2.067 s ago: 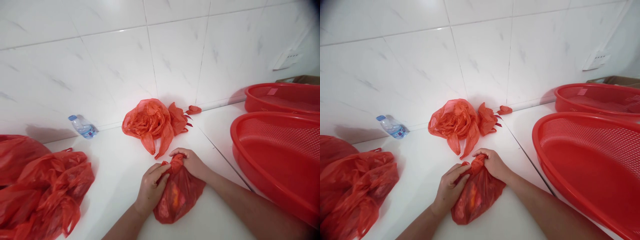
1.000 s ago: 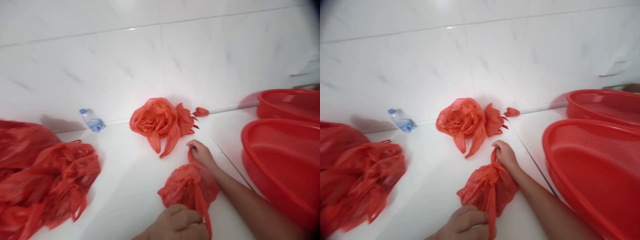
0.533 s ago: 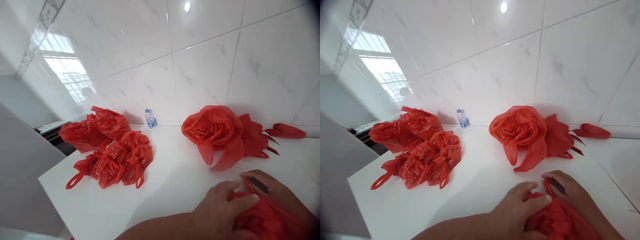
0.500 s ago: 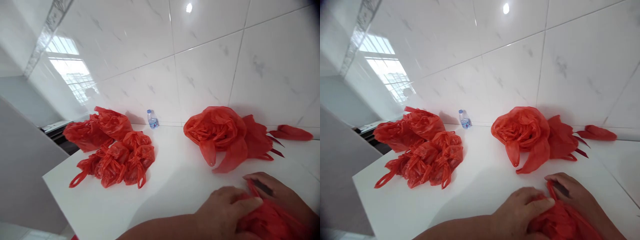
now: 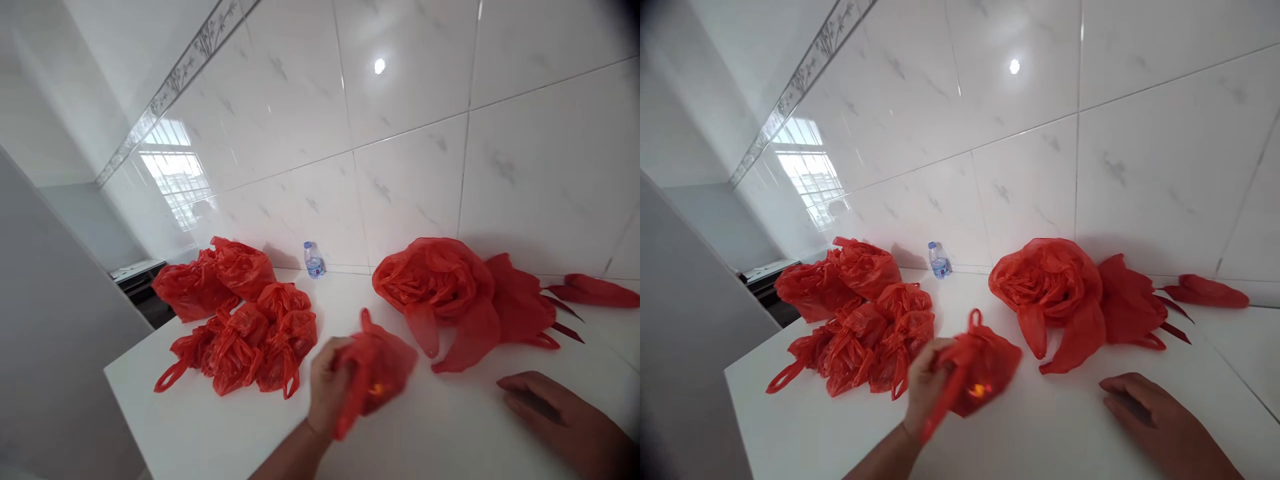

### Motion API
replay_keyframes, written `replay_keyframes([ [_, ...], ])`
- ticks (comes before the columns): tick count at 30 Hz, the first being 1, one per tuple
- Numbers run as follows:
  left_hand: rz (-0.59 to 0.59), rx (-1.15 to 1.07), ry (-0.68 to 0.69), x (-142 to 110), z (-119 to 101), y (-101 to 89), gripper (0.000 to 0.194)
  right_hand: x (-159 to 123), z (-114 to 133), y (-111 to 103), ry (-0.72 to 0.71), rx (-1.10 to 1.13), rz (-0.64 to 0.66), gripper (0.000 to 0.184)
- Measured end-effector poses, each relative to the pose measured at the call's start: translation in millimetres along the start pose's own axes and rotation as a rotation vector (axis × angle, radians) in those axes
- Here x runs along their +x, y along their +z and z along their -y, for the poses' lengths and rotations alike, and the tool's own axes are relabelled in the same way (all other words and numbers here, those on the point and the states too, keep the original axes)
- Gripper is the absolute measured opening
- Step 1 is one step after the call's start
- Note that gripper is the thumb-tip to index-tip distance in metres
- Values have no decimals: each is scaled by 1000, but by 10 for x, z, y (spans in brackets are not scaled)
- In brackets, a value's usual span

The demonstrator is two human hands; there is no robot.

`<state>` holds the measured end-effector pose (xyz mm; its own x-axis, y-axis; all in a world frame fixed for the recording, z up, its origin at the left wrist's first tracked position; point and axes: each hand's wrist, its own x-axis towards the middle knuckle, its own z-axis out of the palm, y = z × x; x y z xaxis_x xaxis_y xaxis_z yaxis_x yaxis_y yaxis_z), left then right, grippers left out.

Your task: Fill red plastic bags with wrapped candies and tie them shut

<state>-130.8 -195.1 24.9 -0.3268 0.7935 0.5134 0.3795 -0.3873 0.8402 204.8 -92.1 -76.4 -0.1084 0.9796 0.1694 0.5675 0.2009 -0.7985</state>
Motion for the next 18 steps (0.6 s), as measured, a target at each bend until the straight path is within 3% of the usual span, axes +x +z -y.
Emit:
replay_keyframes([
  [4,-374,136,74,435,-94,-649,25,-39,130,-35,39,23,105,19],
  [6,-567,383,122,558,-98,-884,40,-67,224,-54,28,7,117,17],
  [9,-688,881,147,558,91,-1058,63,-97,341,-75,-19,-14,121,16],
  [10,-621,1028,132,521,203,-1076,62,-104,368,-79,-35,-21,119,16],
  [12,-250,1246,61,428,447,-1081,46,-118,406,-81,-51,-37,109,16],
  [13,-130,1308,25,386,558,-1078,43,-126,421,-81,-55,-45,106,16],
  [15,-27,1385,-16,334,715,-1074,43,-145,456,-82,-70,-62,106,16],
  [18,-27,1426,-42,327,783,-1078,45,-179,534,-93,-123,-75,103,15],
])
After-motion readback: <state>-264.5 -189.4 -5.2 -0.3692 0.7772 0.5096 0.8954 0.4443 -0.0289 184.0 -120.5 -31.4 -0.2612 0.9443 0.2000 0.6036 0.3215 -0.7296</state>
